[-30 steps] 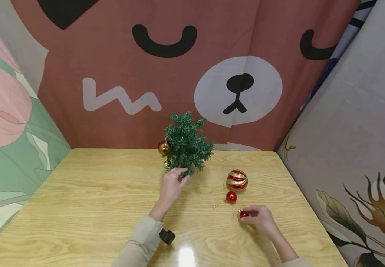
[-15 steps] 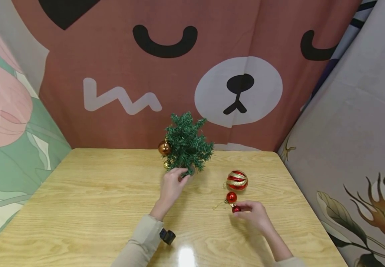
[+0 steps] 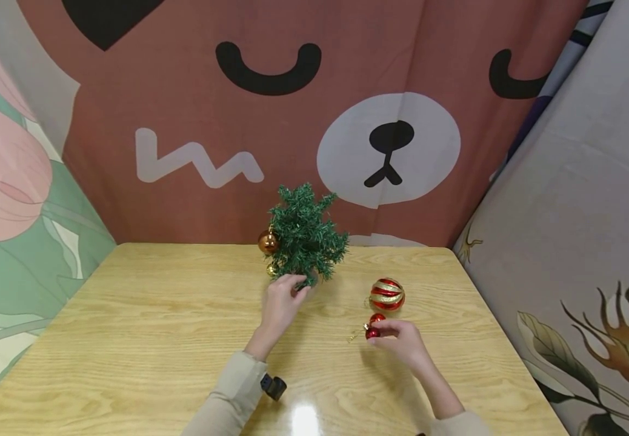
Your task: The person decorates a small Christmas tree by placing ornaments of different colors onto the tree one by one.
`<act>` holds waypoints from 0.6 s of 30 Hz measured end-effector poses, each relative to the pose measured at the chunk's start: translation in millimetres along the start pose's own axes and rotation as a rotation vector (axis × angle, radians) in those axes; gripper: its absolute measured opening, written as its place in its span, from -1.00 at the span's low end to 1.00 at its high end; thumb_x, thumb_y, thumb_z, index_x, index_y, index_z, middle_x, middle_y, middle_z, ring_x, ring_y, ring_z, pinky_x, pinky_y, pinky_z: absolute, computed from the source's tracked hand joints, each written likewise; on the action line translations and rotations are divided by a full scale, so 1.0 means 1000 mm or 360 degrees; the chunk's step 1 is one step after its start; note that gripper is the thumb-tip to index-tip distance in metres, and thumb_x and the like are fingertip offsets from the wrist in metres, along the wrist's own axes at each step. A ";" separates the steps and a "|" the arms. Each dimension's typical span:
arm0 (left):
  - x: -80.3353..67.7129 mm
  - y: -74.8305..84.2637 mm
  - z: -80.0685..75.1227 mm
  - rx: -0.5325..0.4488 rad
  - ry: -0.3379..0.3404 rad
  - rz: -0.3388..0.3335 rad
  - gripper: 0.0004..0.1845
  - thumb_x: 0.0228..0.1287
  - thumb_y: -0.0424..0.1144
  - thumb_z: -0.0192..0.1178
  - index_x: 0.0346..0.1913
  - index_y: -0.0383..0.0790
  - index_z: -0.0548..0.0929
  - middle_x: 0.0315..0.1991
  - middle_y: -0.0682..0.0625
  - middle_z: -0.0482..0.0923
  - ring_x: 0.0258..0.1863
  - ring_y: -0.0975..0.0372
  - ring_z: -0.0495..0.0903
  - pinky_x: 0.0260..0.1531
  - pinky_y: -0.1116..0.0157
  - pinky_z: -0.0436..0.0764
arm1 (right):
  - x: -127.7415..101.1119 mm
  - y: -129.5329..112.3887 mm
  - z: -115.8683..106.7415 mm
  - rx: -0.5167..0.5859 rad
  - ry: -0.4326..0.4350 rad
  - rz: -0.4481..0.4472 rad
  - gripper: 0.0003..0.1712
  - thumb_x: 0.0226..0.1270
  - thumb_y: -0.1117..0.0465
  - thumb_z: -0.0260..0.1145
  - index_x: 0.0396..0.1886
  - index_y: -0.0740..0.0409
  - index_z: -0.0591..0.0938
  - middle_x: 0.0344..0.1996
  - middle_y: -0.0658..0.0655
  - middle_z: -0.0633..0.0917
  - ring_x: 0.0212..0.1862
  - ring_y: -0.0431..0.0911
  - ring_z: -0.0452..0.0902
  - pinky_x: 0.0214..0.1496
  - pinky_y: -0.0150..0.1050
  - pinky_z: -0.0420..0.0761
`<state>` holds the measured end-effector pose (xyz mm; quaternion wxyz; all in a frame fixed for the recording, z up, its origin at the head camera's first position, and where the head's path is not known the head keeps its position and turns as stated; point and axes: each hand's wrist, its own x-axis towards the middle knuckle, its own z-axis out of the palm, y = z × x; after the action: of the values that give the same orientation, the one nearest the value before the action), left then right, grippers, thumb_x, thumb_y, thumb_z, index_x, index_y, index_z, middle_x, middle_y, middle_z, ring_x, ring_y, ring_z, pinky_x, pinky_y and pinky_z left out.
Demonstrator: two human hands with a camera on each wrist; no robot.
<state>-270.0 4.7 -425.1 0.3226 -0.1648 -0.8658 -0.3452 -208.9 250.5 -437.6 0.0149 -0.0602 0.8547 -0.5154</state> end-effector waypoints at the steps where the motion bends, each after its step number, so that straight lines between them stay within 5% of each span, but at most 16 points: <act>1: 0.000 0.000 0.000 0.0002 0.0000 0.0000 -0.79 -0.01 -0.29 0.33 -0.29 -0.33 0.68 -0.36 -0.12 0.62 -0.62 0.26 0.59 -0.71 0.51 0.45 | 0.001 -0.001 0.001 0.0013 0.0007 0.0012 -0.62 -0.01 0.31 0.39 -0.19 0.44 0.58 -0.28 0.25 0.64 -0.17 0.00 0.53 -0.23 -0.36 0.51; 12: 0.000 -0.001 0.000 -0.0017 -0.0014 -0.0003 -0.79 0.00 -0.29 0.32 -0.29 -0.34 0.67 -0.37 -0.14 0.62 -0.63 0.26 0.58 -0.70 0.49 0.47 | 0.011 -0.014 0.011 0.0082 0.0018 -0.0048 -0.62 0.03 0.27 0.37 -0.14 0.36 0.59 -0.18 0.23 0.62 -0.03 0.08 0.46 -0.14 -0.24 0.52; 18: 0.000 -0.001 0.000 -0.0012 -0.0008 0.0002 -0.80 0.00 -0.28 0.32 -0.29 -0.32 0.68 -0.38 -0.13 0.62 -0.63 0.27 0.58 -0.72 0.50 0.45 | 0.017 -0.020 0.016 0.0175 -0.0011 -0.0031 -0.59 0.04 0.26 0.37 -0.10 0.37 0.57 -0.17 0.25 0.61 -0.14 -0.04 0.52 -0.23 -0.32 0.54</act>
<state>-270.2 3.8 -425.6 0.3199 -0.1674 -0.8653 -0.3478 -222.3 225.1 -426.4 0.0161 -0.0694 0.8244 -0.5615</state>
